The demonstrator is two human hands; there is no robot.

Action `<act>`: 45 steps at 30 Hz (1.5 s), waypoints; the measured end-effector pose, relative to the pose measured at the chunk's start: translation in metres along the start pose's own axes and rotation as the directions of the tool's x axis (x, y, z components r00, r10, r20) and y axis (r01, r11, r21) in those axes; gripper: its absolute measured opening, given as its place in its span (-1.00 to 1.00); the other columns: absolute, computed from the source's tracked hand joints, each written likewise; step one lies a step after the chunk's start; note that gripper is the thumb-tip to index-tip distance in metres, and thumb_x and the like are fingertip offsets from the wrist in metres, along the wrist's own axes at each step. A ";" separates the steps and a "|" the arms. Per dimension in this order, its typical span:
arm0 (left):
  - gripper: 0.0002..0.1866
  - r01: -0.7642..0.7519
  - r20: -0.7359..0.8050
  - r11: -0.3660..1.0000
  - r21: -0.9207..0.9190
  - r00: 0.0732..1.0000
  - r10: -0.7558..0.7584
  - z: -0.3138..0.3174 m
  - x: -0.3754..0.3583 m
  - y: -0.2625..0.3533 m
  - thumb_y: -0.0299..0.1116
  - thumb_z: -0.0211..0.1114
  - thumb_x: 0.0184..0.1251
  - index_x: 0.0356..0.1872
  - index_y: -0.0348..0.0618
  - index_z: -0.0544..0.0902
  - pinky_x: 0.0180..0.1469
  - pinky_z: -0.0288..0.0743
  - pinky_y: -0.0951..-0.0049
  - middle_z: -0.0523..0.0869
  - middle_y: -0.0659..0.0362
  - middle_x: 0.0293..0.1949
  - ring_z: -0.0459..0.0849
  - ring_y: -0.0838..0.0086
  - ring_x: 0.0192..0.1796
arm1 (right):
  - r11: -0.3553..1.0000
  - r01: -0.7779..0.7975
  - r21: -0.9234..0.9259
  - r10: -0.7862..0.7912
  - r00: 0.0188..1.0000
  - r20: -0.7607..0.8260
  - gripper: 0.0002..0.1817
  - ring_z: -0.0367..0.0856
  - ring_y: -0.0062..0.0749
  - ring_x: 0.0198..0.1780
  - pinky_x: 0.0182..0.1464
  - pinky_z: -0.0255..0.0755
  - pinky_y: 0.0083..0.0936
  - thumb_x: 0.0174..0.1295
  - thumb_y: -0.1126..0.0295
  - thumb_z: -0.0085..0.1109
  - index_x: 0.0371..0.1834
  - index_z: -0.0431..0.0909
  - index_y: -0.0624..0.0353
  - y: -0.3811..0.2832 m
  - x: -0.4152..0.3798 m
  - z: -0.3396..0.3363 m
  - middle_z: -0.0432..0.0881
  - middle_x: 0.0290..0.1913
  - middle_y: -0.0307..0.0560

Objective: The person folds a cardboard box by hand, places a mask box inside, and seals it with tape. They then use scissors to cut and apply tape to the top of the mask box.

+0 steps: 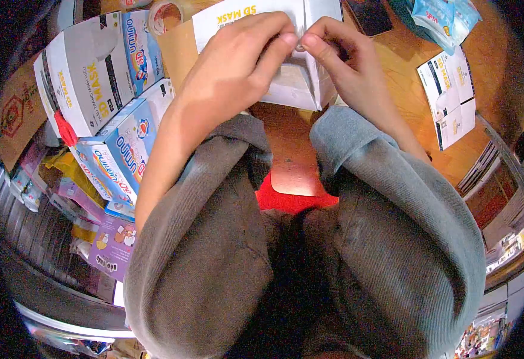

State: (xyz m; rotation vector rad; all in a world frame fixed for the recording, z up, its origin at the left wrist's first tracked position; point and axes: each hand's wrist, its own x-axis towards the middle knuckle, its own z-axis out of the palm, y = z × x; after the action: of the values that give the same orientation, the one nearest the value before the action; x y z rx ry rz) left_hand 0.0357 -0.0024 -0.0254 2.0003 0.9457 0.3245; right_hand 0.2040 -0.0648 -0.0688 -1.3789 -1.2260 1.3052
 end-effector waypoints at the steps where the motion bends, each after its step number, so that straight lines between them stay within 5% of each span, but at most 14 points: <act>1: -0.81 -0.014 -0.039 1.000 -0.018 0.999 0.013 0.000 -0.001 0.001 -0.32 0.17 0.31 -0.29 -0.28 0.51 -0.24 0.42 0.45 0.58 0.10 -0.43 0.55 0.41 -0.36 | 1.000 -0.001 0.025 0.001 1.000 -0.004 -0.77 0.32 -0.65 -0.52 -0.47 0.23 -0.62 0.25 0.29 0.13 -0.41 0.50 0.25 -0.001 0.000 0.000 0.43 -0.61 -0.25; 10: -0.77 0.180 0.078 0.982 0.059 0.980 -0.184 -0.004 0.005 0.017 -0.27 0.25 0.25 -0.32 -0.24 0.50 -0.32 0.39 0.48 0.53 0.14 -0.50 0.50 0.44 -0.42 | 0.999 0.016 0.029 -0.016 1.000 0.008 -0.79 0.35 -0.67 -0.47 -0.42 0.26 -0.64 0.26 0.31 0.10 -0.38 0.51 0.25 -0.003 0.001 -0.001 0.47 -0.56 -0.27; 13: -0.79 -0.031 -0.012 0.998 0.052 0.999 0.032 0.001 0.003 0.003 -0.29 0.24 0.26 -0.29 -0.26 0.53 -0.27 0.43 0.47 0.58 0.14 -0.48 0.55 0.45 -0.39 | 1.000 -0.007 0.029 0.006 1.000 0.030 -0.78 0.36 -0.67 -0.46 -0.40 0.27 -0.64 0.27 0.30 0.10 -0.38 0.51 0.26 -0.006 0.001 -0.003 0.47 -0.55 -0.26; 31: -0.78 0.081 0.051 0.997 -0.002 0.995 -0.081 -0.001 0.004 0.008 -0.31 0.17 0.31 -0.28 -0.32 0.55 -0.17 0.43 0.48 0.59 0.10 -0.42 0.57 0.42 -0.32 | 1.000 0.019 -0.016 -0.020 0.999 -0.029 -0.72 0.40 -0.55 -0.51 -0.42 0.29 -0.55 0.30 0.22 0.05 -0.36 0.53 0.25 0.002 0.000 0.002 0.48 -0.56 -0.13; 34: -0.78 -0.007 -0.054 0.997 -0.079 0.999 0.003 0.006 0.003 0.003 -0.32 0.17 0.24 -0.46 -0.30 0.47 -0.38 0.35 0.31 0.48 0.01 -0.53 0.47 0.14 -0.47 | 0.997 -0.032 -0.066 0.034 0.999 0.030 -0.71 0.39 -0.57 -0.51 -0.42 0.30 -0.54 0.31 0.21 0.04 -0.36 0.53 0.24 -0.006 0.002 -0.002 0.48 -0.57 -0.14; 40: -0.81 0.053 -0.017 0.979 -0.198 0.998 -0.058 0.008 0.003 0.001 -0.35 0.17 0.24 -0.42 -0.31 0.50 -0.37 0.36 0.34 0.51 0.01 -0.52 0.48 0.20 -0.48 | 1.000 0.009 0.015 -0.010 0.998 0.059 -0.68 0.35 -0.64 -0.50 -0.44 0.27 -0.60 0.32 0.18 0.03 -0.37 0.51 0.24 -0.004 0.003 -0.003 0.44 -0.59 -0.22; 43: -0.78 0.162 0.082 0.969 -0.189 0.985 -0.149 0.003 0.003 0.003 -0.33 0.18 0.29 -0.28 -0.34 0.57 -0.18 0.44 0.49 0.62 0.14 -0.41 0.57 0.49 -0.30 | 1.000 0.025 0.018 -0.026 0.998 0.049 -0.69 0.34 -0.65 -0.50 -0.45 0.25 -0.60 0.33 0.19 0.02 -0.37 0.50 0.25 -0.001 0.003 -0.002 0.42 -0.59 -0.22; 45: -0.78 0.107 0.062 0.986 -0.127 0.993 -0.100 0.003 0.003 0.001 -0.33 0.18 0.29 -0.29 -0.34 0.57 -0.18 0.44 0.49 0.62 0.13 -0.41 0.58 0.48 -0.31 | 1.000 0.022 0.006 -0.023 0.999 0.035 -0.70 0.33 -0.64 -0.51 -0.46 0.24 -0.60 0.33 0.20 0.02 -0.38 0.49 0.25 0.001 0.001 -0.001 0.41 -0.58 -0.21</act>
State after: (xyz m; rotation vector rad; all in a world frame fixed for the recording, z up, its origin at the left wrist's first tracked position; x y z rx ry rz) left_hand 0.0400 -0.0022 -0.0263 1.8255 0.9648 0.2648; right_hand 0.2052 -0.0635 -0.0701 -1.3393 -1.2570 1.3218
